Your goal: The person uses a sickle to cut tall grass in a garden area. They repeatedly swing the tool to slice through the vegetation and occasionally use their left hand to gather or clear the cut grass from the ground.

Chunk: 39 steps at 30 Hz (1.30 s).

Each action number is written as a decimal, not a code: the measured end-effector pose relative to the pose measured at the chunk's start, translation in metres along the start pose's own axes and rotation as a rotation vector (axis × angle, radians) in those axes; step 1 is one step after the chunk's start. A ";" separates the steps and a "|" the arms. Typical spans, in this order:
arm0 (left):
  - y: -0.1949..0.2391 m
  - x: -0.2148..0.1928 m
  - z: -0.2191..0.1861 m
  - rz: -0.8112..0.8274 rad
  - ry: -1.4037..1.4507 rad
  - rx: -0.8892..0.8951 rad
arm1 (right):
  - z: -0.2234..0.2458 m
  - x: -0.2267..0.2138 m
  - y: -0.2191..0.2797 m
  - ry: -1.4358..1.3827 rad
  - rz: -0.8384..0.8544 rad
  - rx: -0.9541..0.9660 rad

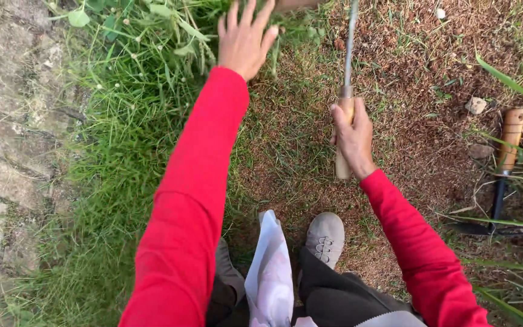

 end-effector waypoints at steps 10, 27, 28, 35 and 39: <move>0.065 0.066 -0.031 0.284 -0.019 -0.067 | 0.046 -0.001 -0.083 0.136 -0.063 -0.490; 0.093 0.042 -0.050 0.232 0.055 -0.193 | 0.043 0.013 -0.083 0.262 0.021 -0.408; 0.095 0.052 -0.053 0.249 0.049 -0.195 | 0.047 0.019 -0.081 0.208 -0.003 -0.439; 0.107 0.001 -0.069 0.269 0.165 -0.279 | -0.036 0.027 -0.045 0.343 0.071 -0.352; 0.145 0.050 -0.067 0.094 0.166 -0.286 | -0.001 0.010 -0.011 0.326 0.019 -0.113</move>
Point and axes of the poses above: each hand's wrist, its own y-axis away from the middle knuckle, its own x-axis out of the palm, z = x × y, the point moved 1 cm from there along -y, towards the middle knuckle, and after that the axes turned 14 degrees about -y, right-handed, at the moved point
